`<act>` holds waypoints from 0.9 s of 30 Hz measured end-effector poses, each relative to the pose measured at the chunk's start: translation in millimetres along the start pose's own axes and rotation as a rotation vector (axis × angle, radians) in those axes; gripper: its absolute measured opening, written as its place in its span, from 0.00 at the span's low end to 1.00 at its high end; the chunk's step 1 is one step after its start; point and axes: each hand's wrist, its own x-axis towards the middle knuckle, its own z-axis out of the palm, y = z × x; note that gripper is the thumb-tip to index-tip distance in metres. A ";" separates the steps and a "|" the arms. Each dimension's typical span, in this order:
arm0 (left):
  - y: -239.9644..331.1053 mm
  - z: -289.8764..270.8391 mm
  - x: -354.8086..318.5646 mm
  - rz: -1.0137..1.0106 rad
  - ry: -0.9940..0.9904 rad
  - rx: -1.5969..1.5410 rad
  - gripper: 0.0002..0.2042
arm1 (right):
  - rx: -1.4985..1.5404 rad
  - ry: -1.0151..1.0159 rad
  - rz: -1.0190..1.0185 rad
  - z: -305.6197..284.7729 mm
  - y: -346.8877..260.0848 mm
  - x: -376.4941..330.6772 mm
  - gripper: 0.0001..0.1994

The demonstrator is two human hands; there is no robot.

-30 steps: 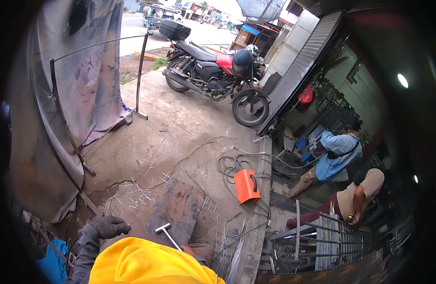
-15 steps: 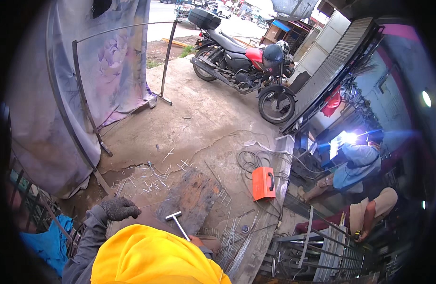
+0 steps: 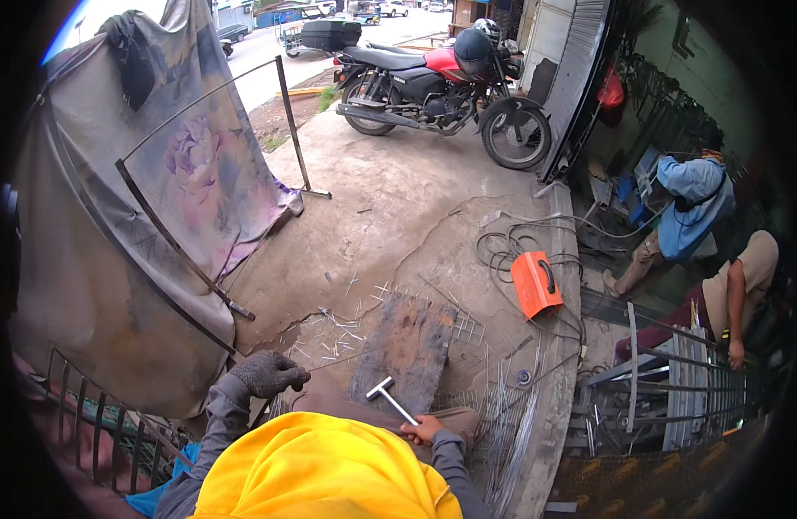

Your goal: Straightening and inspecting thin metal wire using a T-bar tool and manual manipulation on a wooden block

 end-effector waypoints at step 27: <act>25.4 -23.7 38.4 0.064 -0.125 0.101 0.23 | 0.011 0.157 -0.039 12.6 2.9 -17.1 0.25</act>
